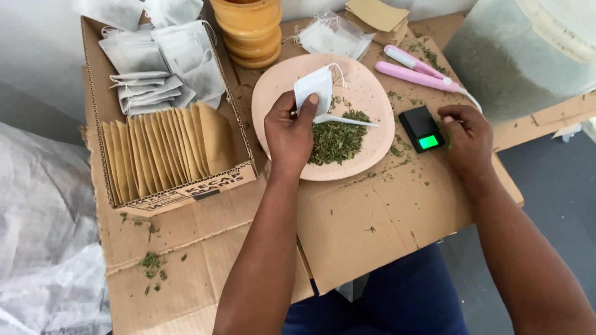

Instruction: Filling tea bags with loose tea leaves, weighing them, and sealing them with a heat sealer.

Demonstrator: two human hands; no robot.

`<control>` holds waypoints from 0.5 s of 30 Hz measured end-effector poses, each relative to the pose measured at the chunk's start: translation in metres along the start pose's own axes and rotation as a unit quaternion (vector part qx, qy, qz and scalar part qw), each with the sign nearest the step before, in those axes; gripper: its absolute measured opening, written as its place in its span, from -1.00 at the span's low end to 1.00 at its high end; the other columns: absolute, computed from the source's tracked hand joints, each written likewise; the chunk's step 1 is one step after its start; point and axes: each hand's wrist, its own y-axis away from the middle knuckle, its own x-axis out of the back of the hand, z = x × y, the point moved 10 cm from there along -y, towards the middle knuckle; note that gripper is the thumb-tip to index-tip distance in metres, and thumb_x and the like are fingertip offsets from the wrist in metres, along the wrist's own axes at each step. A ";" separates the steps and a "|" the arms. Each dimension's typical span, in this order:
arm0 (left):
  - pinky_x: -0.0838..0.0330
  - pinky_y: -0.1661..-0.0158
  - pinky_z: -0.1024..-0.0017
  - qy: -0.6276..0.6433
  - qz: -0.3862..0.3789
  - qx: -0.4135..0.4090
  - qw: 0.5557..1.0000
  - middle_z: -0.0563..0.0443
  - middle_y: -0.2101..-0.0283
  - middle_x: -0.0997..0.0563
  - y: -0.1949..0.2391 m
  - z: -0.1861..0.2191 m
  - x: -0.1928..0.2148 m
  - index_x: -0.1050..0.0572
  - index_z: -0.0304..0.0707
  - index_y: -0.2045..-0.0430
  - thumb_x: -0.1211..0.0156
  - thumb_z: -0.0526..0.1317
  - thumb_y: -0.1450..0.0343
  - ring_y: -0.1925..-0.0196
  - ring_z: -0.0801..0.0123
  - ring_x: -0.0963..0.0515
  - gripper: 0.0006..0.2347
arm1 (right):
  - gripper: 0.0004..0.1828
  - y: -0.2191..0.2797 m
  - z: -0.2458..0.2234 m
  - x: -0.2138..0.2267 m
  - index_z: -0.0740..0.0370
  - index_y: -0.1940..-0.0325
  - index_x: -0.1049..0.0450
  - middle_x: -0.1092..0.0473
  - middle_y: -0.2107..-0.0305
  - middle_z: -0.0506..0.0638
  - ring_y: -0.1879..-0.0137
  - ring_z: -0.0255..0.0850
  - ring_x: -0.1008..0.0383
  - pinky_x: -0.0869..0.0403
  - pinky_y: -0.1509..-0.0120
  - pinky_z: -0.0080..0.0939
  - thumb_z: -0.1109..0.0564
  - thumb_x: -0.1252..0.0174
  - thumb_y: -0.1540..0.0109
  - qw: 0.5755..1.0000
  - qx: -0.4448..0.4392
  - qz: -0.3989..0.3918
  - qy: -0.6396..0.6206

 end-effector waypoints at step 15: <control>-0.39 0.23 0.49 -0.038 -0.006 0.011 0.999 0.14 0.34 -0.64 0.001 0.007 -0.003 -0.61 -0.29 0.30 -0.25 -0.15 -0.39 0.24 0.49 -0.52 -0.81 | -0.70 0.003 -0.012 0.000 0.32 -0.02 -0.55 -0.47 0.09 0.14 -0.05 -0.01 -0.44 -0.43 -0.06 0.02 0.24 0.03 -0.31 1.000 0.015 0.006 0.000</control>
